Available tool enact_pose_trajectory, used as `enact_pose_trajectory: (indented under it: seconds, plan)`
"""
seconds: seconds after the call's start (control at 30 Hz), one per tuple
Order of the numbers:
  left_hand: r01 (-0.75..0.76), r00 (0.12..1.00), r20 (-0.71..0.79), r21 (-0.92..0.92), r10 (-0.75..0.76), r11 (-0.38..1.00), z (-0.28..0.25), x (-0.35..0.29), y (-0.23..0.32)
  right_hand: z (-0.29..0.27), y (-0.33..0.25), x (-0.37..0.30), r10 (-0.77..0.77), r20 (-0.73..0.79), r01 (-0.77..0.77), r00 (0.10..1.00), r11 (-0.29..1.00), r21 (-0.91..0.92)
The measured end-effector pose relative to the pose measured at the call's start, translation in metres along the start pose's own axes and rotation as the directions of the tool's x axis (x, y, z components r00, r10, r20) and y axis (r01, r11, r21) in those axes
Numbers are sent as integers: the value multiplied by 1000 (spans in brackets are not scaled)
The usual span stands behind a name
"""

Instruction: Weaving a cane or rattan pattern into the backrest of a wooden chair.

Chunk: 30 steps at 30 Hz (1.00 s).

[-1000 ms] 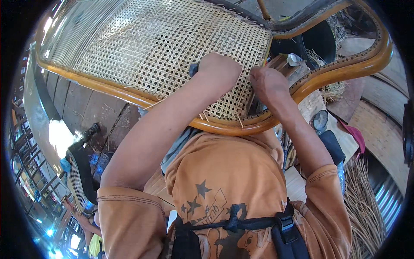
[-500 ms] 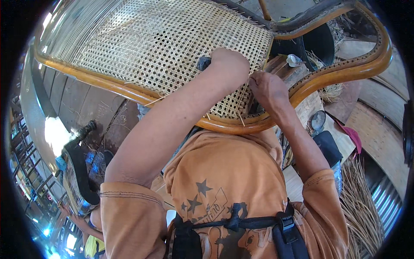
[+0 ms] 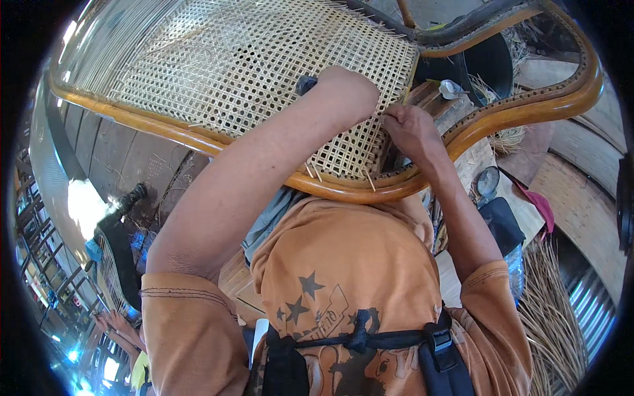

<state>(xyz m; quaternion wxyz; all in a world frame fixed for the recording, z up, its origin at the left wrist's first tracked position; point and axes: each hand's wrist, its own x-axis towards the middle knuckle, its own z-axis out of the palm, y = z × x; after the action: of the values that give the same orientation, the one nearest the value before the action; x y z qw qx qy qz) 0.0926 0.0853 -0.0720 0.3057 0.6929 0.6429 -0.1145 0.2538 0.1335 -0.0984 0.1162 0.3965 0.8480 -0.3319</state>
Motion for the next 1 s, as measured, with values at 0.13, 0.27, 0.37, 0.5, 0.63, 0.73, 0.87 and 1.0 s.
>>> enact_pose_trajectory:
  seconds: [0.13,0.27,0.37,0.5,0.63,0.73,0.87,1.0]
  plan:
    - [1,997,76,110,-10,994,-13,6,16,5,-1,2,17,-33,-16,999,1000,27]
    - [68,991,115,53,-73,996,-20,12,24,-3,-21,-1,70,-50,-76,996,986,-146]
    - [70,992,107,28,-73,997,-17,13,20,-2,-24,3,104,-69,-116,992,974,-194]
    - [97,990,103,-24,-94,995,-18,13,18,-2,-26,7,100,-57,-111,993,963,-246]
    - [93,992,89,-46,-88,995,-17,11,12,1,-30,8,96,-58,-109,994,950,-293]
    - [63,997,49,-98,-58,993,-17,6,7,-2,-24,11,44,-26,-50,999,957,-285]
    - [11,996,88,-98,-2,995,-16,4,0,-3,-10,12,-29,17,31,999,994,-103]
    - [10,989,150,-159,15,987,-9,8,-4,0,-12,13,4,27,0,1000,988,-154]
